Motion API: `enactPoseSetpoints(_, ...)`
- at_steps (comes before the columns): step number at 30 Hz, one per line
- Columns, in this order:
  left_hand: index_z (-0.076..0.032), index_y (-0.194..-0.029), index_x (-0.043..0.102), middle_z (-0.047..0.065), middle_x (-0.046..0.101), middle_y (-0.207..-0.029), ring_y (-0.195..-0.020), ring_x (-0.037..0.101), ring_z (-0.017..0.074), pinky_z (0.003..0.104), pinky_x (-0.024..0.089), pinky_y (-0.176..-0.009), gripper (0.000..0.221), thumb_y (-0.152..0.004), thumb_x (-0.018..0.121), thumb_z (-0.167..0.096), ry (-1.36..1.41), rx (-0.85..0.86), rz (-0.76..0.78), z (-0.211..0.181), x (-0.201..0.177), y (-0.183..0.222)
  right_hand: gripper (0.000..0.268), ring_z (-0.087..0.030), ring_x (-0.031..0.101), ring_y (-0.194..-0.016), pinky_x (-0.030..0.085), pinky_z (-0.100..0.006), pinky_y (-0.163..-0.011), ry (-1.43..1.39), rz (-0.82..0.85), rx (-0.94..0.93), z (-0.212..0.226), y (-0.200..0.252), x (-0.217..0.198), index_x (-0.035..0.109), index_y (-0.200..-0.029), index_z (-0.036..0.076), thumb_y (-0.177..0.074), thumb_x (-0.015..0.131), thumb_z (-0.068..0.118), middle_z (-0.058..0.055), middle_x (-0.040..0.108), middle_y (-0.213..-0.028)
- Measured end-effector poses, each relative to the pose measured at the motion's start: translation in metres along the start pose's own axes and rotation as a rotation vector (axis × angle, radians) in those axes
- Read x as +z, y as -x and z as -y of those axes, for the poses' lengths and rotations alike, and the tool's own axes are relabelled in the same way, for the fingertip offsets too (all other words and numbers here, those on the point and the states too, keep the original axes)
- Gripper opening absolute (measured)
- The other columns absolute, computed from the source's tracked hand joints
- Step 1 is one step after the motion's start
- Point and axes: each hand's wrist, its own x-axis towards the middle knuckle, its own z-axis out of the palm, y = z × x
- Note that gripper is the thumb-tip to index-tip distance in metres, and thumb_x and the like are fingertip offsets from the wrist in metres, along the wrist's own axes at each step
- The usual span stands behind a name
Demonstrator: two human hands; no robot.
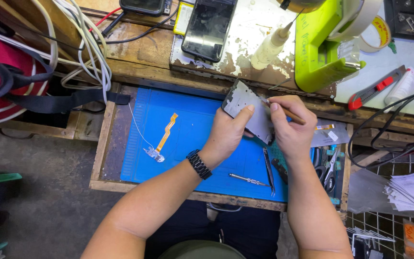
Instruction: The person works on a disassembled smartphone chassis, using a small metal tool to scrape and clean adhesive residue from the interior frame. They handle the chassis and a small component, then continue cleaning the edges of the frame with the tool.
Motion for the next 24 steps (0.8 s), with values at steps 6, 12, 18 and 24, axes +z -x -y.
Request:
enactPoseSetpoints(6, 0.002, -0.107, 0.069, 0.005, 0.071, -0.092, -0.077, 0.067, 0.0107, 0.027, 0.057, -0.064, 0.019, -0.099, 0.066, -0.015, -0.069, 0.055, 0.037, -0.003, -0.004, -0.002, 0.010, -0.012, 0.064, -0.092, 0.050, -0.024, -0.084, 0.048, 0.005, -0.028, 0.000, 0.001, -0.004, 0.072, -0.108, -0.003, -0.100, 0.066, 0.000, -0.008, 0.071, -0.103)
enactPoseSetpoints(12, 0.002, -0.114, 0.069, 0.005, 0.073, -0.106, -0.095, 0.067, 0.0107, 0.028, 0.057, -0.085, 0.022, -0.098, 0.070, -0.013, -0.028, 0.100, 0.128, -0.008, -0.013, -0.010, 0.013, -0.011, 0.065, -0.097, 0.051, -0.024, -0.090, -0.205, -0.069, 0.095, -0.012, 0.006, -0.011, 0.072, -0.113, -0.004, -0.104, 0.067, 0.003, -0.007, 0.072, -0.107)
enactPoseSetpoints(18, 0.001, -0.119, 0.068, 0.006, 0.073, -0.111, -0.100, 0.068, 0.0126, 0.029, 0.057, -0.091, 0.026, -0.096, 0.071, -0.010, 0.036, 0.003, 0.258, -0.007, -0.016, -0.015, 0.018, -0.013, 0.069, -0.100, 0.054, -0.025, -0.095, -0.290, -0.072, 0.111, -0.013, 0.007, -0.012, 0.069, -0.118, -0.005, -0.100, 0.071, 0.000, -0.010, 0.073, -0.110)
enactPoseSetpoints(24, 0.001, -0.129, 0.057, 0.006, 0.068, -0.117, -0.108, 0.065, 0.0133, 0.030, 0.056, -0.095, 0.038, -0.096, 0.073, -0.005, -0.010, 0.051, 0.324, -0.003, -0.018, -0.017, 0.021, -0.014, 0.071, -0.105, 0.056, -0.026, -0.097, -0.353, -0.050, 0.095, -0.010, 0.008, -0.011, 0.067, -0.119, -0.005, -0.099, 0.071, -0.002, -0.012, 0.074, -0.115)
